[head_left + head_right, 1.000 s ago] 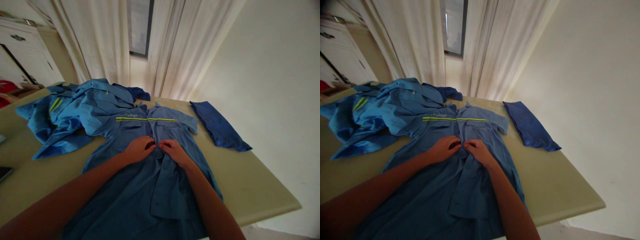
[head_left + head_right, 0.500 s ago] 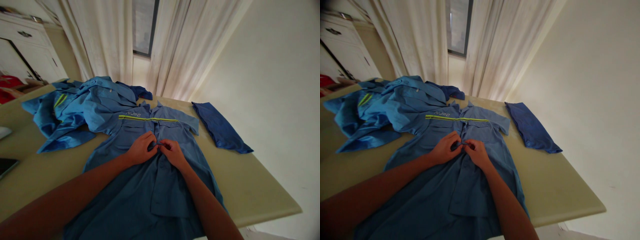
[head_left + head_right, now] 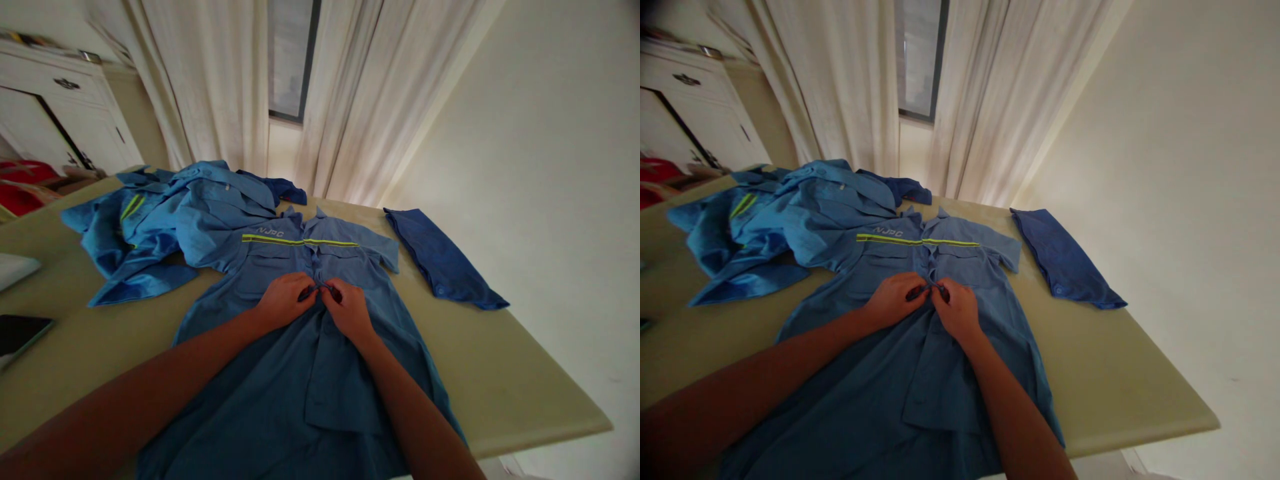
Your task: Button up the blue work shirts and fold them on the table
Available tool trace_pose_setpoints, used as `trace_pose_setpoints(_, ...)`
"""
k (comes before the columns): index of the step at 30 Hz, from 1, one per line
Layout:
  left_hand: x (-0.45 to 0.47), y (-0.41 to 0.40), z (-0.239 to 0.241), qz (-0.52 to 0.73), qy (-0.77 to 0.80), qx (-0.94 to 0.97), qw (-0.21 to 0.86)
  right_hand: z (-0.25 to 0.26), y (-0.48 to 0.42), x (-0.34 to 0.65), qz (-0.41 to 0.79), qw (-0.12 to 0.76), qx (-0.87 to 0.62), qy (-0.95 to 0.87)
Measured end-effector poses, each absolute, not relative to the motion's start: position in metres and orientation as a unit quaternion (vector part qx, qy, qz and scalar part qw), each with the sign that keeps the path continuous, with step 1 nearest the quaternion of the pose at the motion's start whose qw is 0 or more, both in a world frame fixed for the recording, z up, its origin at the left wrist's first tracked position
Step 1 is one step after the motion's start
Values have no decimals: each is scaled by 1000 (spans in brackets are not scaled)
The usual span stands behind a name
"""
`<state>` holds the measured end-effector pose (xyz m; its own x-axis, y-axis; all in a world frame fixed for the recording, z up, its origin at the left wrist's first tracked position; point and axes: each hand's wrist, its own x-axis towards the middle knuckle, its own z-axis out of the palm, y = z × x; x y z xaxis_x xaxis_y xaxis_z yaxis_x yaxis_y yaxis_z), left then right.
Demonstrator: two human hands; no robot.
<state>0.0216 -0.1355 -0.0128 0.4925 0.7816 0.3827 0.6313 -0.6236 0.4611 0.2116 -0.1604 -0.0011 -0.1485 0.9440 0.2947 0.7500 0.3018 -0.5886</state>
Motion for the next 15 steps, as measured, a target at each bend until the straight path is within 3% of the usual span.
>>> trace_pose_setpoints(5, 21, -137, -16, 276, 403, 867, 102, 1, -167, 205, 34, 268, -585, -765)
trace_pose_setpoints(10, 20, -136, -18, 267, 386, 877, 96, 0, -167, 202, 9, 219, -610, -762)
trace_pose_setpoints(15, 19, -135, -17, 269, 395, 872, 105, 2, -163, 203, 38, 234, -593, -770)
